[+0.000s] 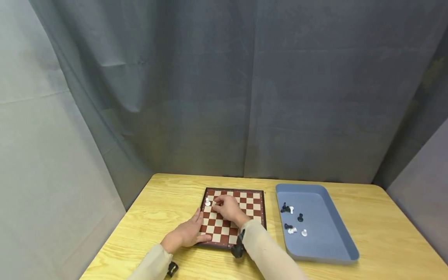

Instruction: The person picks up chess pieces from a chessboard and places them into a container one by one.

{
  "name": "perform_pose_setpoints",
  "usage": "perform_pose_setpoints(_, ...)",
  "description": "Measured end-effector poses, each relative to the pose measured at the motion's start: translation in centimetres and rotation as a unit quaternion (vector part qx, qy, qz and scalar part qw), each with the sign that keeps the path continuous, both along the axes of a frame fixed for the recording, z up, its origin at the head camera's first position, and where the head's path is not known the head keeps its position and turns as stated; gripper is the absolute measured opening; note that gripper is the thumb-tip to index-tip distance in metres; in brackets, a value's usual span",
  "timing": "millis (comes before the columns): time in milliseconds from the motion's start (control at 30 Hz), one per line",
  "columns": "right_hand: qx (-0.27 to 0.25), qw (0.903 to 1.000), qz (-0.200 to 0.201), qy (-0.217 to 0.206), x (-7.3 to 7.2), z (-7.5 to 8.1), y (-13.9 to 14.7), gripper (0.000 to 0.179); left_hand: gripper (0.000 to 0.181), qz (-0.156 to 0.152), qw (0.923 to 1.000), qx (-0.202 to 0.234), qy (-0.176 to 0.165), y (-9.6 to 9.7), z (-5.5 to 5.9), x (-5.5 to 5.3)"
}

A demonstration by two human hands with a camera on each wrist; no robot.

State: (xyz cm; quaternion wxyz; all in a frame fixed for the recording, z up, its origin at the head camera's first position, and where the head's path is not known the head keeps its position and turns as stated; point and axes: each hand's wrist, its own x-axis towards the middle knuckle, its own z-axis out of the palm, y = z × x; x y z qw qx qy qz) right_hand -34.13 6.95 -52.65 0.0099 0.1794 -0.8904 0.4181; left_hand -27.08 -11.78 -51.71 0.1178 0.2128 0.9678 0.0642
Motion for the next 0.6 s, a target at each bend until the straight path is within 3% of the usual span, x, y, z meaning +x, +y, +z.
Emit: perform_pose_setpoints(600,0.047,0.9984,-0.021,0.022,-1.5,-1.2,-2.4,0.025,0.097,0.002,0.9999,-0.014,-0.002,0.0,-0.1,-0.2)
